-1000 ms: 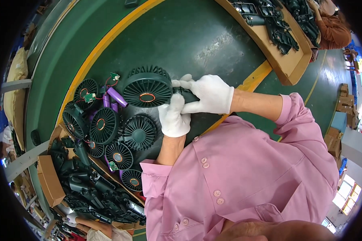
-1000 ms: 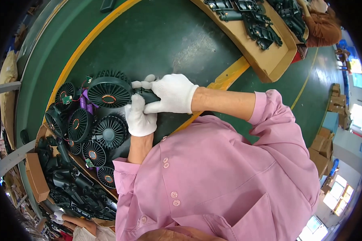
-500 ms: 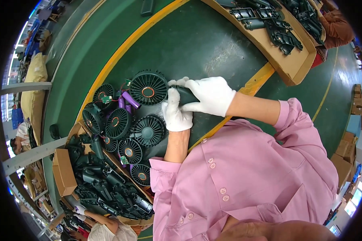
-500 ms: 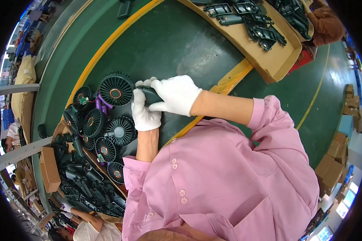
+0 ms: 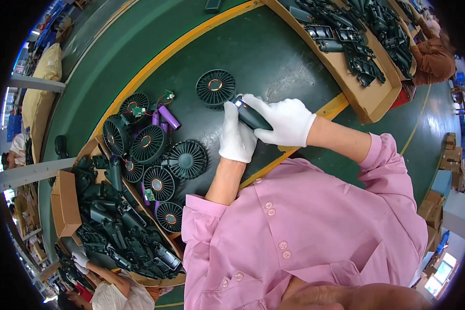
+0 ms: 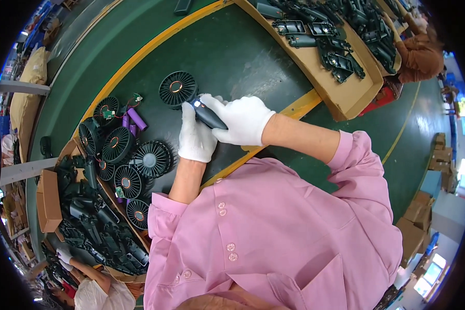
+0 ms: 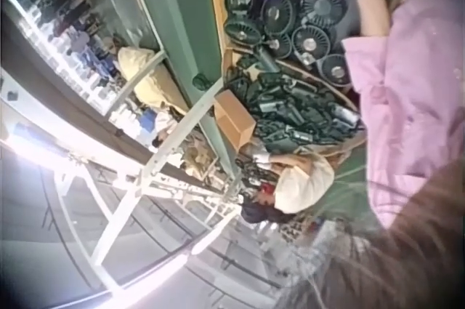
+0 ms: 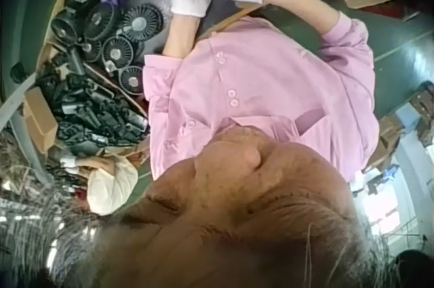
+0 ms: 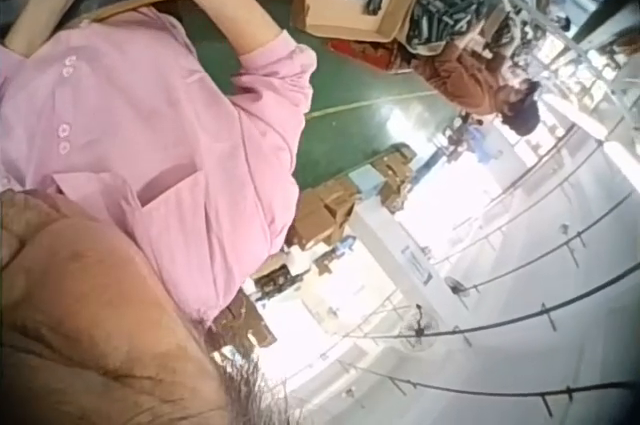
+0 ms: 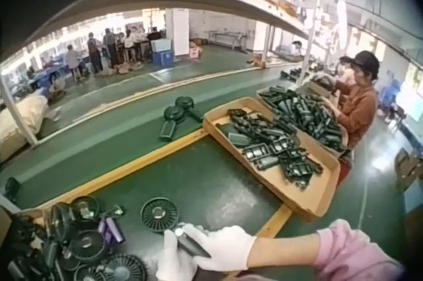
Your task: The person assembles portable mini fans by inserting batteries and fan head assemblies into handle casings and snapping the covers closed by hand. They place the assembled fans onto the conveyor belt.
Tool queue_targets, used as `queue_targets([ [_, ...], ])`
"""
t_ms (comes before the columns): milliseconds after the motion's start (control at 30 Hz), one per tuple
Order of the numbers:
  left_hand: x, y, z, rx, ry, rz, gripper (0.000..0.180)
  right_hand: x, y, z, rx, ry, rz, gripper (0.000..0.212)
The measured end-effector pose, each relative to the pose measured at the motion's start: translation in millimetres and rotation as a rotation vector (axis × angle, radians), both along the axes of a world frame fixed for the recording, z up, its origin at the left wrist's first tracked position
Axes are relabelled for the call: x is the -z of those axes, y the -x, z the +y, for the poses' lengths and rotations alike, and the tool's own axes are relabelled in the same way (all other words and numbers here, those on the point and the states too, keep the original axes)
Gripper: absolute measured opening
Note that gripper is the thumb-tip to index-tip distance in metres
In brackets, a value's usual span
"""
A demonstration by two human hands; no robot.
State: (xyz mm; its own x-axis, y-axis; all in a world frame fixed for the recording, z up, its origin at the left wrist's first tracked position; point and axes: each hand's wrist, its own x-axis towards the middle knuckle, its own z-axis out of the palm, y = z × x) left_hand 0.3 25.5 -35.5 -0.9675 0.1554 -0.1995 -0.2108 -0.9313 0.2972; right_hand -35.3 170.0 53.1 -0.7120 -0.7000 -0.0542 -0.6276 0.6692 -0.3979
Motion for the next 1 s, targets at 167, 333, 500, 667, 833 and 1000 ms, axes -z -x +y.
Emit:
queue_targets([
  [167,-9,-16,-1,0.075,0.184,0.062,0.049,-3,19,9,-0.030,-0.083,-0.290,0.072],
  [333,7,-20,-3,0.112,0.490,0.206,0.058,-15,22,9,-0.093,0.002,-0.374,0.075],
  [500,-6,-21,-3,0.003,1.102,0.379,0.072,-20,12,13,-0.062,-0.064,-0.350,0.078],
  [667,-12,-23,-7,0.096,1.122,0.340,0.070,-35,15,10,-0.032,-0.110,-0.437,0.078],
  [833,13,-25,4,0.102,0.605,0.230,0.064,-35,18,4,-0.035,-0.162,-0.478,0.076],
  [1000,-9,-29,-7,0.168,0.111,0.120,0.062,-41,32,12,0.127,0.065,-0.610,0.073],
])
